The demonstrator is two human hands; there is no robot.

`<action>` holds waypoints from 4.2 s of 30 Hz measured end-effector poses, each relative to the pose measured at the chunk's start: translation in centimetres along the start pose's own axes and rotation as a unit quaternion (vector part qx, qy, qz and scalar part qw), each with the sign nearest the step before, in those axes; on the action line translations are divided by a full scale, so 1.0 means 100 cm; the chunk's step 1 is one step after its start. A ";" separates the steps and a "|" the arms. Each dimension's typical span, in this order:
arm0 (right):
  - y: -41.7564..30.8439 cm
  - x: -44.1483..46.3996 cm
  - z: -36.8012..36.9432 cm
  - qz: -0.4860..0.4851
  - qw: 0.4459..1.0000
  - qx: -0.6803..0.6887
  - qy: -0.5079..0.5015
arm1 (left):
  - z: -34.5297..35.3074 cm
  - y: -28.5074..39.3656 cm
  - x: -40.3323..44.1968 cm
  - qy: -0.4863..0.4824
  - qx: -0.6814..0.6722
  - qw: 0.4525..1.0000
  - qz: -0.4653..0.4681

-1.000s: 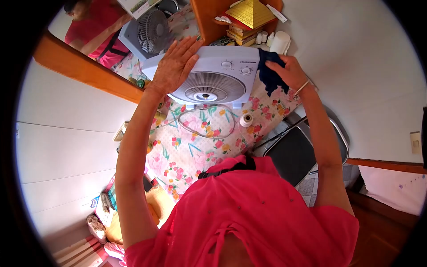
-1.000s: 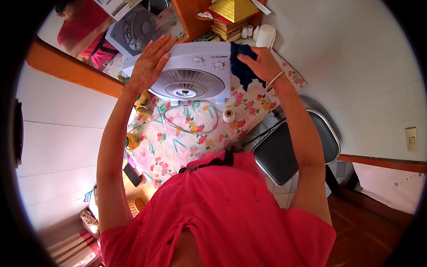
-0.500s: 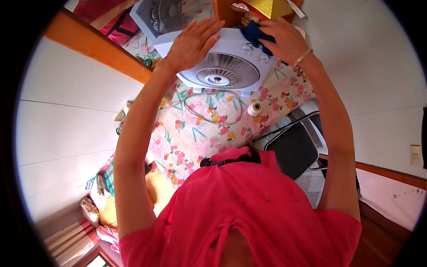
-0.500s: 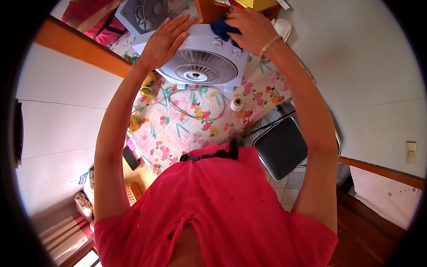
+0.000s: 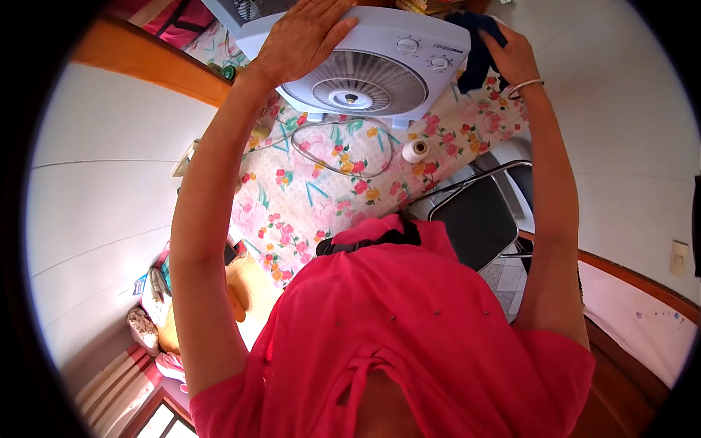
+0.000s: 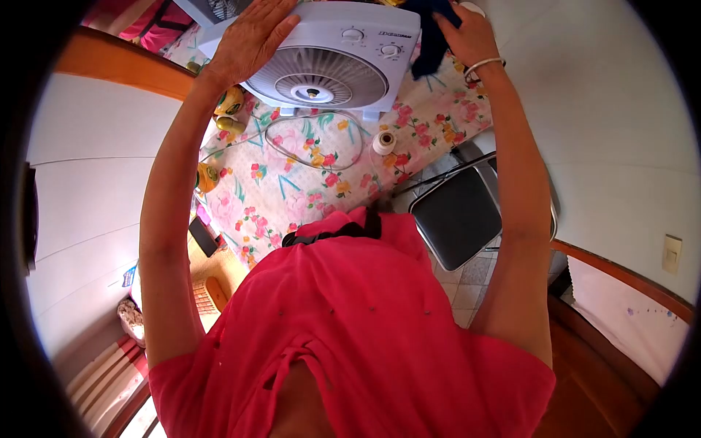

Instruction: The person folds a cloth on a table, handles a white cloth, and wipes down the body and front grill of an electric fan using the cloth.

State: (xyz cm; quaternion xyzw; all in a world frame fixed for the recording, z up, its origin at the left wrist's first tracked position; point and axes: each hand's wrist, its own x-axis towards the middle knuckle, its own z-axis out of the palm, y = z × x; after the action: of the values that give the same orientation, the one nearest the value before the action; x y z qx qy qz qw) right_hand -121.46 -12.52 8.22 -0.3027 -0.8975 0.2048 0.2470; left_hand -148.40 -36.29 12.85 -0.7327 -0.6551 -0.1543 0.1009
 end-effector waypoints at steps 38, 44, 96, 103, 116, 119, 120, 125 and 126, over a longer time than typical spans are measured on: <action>0.143 -0.171 0.162 -0.004 0.972 -0.192 -0.132 | -0.010 0.009 -0.001 0.009 0.011 0.999 -0.039; 0.133 -0.196 0.159 0.028 0.971 -0.182 -0.150 | 0.000 0.004 -0.007 0.004 0.073 0.997 -0.028; -0.222 0.069 0.051 -0.388 0.905 -0.057 -0.163 | 0.015 -0.080 -0.089 0.163 -0.149 0.964 -0.146; -0.178 0.049 0.016 -0.384 0.894 -0.179 -0.145 | 0.011 -0.077 -0.089 0.149 -0.137 0.966 -0.162; -0.156 -0.111 -0.009 -0.008 0.957 0.180 -0.229 | 0.018 -0.084 -0.087 0.153 -0.222 0.949 -0.161; -0.140 -0.158 0.023 0.080 0.914 0.285 -0.277 | 0.015 -0.082 -0.089 0.153 -0.246 0.944 -0.159; -0.136 -0.172 0.032 0.080 0.921 0.260 -0.277 | 0.014 -0.081 -0.089 0.154 -0.255 0.942 -0.157; -0.127 -0.223 0.073 0.166 0.868 0.360 -0.298 | 0.020 -0.085 -0.096 0.172 -0.246 0.944 -0.139; -0.128 -0.227 0.077 0.167 0.869 0.357 -0.299 | 0.019 -0.083 -0.099 0.177 -0.247 0.942 -0.141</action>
State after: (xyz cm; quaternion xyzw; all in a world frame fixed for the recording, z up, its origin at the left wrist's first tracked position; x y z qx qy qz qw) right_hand -115.69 -38.26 1.50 -0.2636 -0.7299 0.6304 0.0203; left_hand -157.37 -43.79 7.13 -0.5954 -0.6648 -0.4512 0.0080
